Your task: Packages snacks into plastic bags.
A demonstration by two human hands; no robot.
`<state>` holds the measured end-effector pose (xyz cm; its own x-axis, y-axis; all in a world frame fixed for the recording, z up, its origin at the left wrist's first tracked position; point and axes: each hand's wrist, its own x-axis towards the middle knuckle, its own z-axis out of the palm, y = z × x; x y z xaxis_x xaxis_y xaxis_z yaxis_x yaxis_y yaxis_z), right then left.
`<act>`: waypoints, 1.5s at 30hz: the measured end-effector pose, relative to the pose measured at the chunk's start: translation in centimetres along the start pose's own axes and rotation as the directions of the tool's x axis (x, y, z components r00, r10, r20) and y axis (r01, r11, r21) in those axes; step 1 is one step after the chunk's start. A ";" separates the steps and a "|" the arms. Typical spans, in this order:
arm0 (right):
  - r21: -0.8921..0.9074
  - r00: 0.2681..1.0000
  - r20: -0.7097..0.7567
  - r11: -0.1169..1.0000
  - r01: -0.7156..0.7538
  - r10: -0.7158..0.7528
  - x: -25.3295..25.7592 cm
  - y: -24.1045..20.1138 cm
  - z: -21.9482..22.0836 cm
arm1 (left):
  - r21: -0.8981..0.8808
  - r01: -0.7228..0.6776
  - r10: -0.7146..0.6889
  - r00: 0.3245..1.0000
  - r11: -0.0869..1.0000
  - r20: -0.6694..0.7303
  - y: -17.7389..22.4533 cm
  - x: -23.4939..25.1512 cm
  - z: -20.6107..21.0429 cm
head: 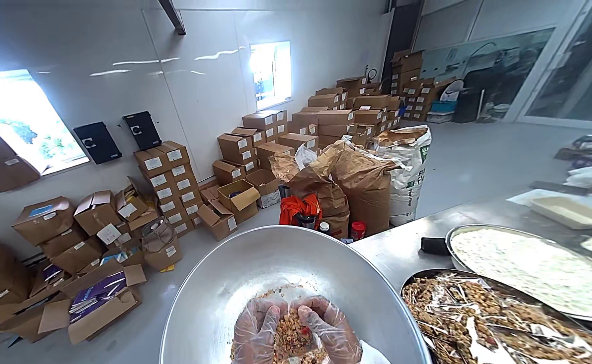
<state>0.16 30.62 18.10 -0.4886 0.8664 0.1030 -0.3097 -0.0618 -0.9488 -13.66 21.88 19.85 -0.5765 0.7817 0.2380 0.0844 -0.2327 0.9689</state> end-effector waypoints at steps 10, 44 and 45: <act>0.086 0.961 0.158 0.973 0.215 -0.226 2.5 -5.8 0.4 | 0.001 -0.222 0.221 0.975 0.975 0.012 4.9 0.9 -0.2; 0.246 0.452 0.396 0.567 0.786 -0.799 0.5 -19.7 1.2 | -0.466 -0.473 0.651 0.659 0.748 0.376 19.5 1.7 0.4; 0.186 0.437 0.403 0.540 0.821 -0.804 0.1 -20.0 1.0 | -0.485 -0.463 0.656 0.649 0.742 0.384 19.4 1.8 0.4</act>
<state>5.50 31.41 37.37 -0.2933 0.2291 0.9282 -0.7203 0.5854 -0.3721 -12.68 18.99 39.13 -0.0068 0.5769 0.8168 -0.0642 -0.8153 0.5754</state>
